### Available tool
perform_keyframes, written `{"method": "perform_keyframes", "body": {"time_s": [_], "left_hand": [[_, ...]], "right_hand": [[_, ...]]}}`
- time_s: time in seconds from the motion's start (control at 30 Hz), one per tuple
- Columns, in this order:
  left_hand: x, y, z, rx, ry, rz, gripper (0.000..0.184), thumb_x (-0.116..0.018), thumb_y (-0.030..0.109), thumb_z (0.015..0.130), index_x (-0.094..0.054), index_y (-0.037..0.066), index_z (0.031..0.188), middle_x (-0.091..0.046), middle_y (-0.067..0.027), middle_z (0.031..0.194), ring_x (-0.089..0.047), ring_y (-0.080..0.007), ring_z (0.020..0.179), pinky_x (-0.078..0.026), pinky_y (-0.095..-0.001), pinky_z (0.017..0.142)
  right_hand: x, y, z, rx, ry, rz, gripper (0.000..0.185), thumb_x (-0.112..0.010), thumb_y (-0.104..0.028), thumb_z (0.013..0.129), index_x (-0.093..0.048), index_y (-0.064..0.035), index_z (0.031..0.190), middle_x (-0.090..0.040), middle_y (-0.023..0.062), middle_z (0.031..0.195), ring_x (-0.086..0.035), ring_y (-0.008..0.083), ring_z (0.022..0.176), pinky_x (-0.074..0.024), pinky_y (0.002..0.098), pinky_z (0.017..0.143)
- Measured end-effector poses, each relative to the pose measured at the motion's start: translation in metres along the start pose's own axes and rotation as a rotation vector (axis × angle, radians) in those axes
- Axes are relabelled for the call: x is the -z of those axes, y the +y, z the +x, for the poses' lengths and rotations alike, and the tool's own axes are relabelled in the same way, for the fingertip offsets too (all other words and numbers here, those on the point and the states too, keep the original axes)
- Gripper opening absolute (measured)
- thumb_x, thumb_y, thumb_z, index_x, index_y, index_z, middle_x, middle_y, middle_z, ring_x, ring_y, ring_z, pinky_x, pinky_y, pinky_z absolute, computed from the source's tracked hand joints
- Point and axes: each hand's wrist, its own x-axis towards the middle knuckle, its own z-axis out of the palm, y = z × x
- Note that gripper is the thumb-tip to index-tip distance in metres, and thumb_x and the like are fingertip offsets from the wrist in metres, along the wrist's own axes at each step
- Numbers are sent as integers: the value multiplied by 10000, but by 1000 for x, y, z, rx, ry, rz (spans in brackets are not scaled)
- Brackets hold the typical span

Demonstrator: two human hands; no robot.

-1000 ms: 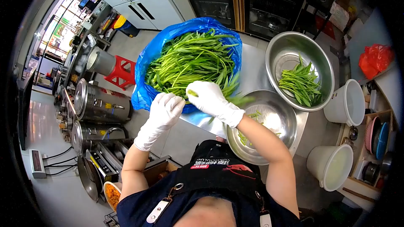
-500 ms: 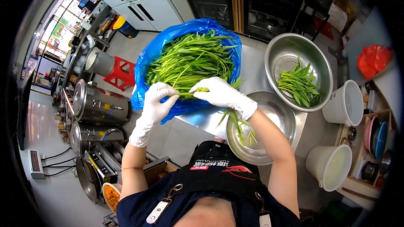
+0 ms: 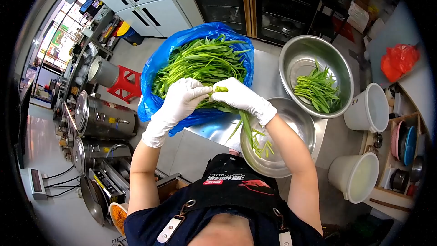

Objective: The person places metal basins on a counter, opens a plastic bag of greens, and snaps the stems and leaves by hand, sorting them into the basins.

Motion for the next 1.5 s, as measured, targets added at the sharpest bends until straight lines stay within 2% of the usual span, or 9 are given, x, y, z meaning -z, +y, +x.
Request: {"method": "perform_keyframes", "body": {"time_s": [0.2,0.4,0.63,0.8,0.93,1.0,1.13,1.27,1.5], "left_hand": [[0,18,28,-139,82,239,121,-684,127,792,-681,130,913,-592,-17,782,-557,-232,723,-438,-354,664],[-34,44,64,-187,389,296,99,-662,125,794,-564,114,781,-499,-27,697,-515,-223,657,-397,-348,603],[-75,65,59,41,744,-194,142,-715,-52,765,-683,22,882,-664,-98,794,-633,-254,706,-502,-327,658],[-128,84,17,243,400,-507,66,-688,-22,806,-691,3,866,-670,-111,813,-639,-227,715,-506,-305,669],[-142,110,-8,123,-202,-387,362,-684,258,864,-636,31,1142,-678,-149,988,-641,-326,930,-501,-403,850],[-146,111,-17,123,-129,-236,515,-645,370,877,-566,48,1271,-664,-147,1076,-604,-360,1041,-465,-438,931],[-105,83,-19,159,232,-248,449,-748,227,789,-633,86,1200,-676,-109,1055,-626,-298,960,-493,-392,829],[-45,24,-30,336,558,186,127,-747,84,751,-677,69,855,-648,-91,786,-619,-286,734,-483,-368,660],[-40,-29,-40,479,327,420,139,-767,171,727,-703,54,769,-618,-84,770,-597,-277,766,-471,-377,677]], "right_hand": [[12,-8,-12,-10,141,-31,177,-620,-158,835,-697,0,856,-618,17,680,-509,73,636,-425,246,600],[15,0,-40,-27,519,473,134,-640,-151,862,-674,-23,840,-557,-31,661,-463,38,584,-361,197,532],[67,46,-111,98,613,1079,106,-599,-153,874,-599,-48,855,-506,-4,698,-416,73,550,-347,205,480],[106,52,-177,388,551,1102,144,-579,-184,956,-508,-63,926,-441,12,826,-412,80,682,-378,205,522],[109,59,-200,328,730,969,149,-555,-216,977,-509,-90,911,-424,19,863,-396,90,715,-363,191,531],[109,72,-201,343,650,908,176,-530,-243,991,-487,-113,879,-377,-18,763,-373,93,683,-321,199,523],[99,104,-204,157,649,888,206,-539,-321,990,-509,-129,919,-406,-34,724,-384,110,696,-322,248,610],[85,127,-201,34,736,850,226,-543,-281,991,-555,-68,918,-506,18,754,-461,126,716,-401,260,665],[66,103,-172,-13,637,618,203,-508,-202,1000,-579,-22,939,-622,101,819,-636,240,901,-500,356,854]]}}
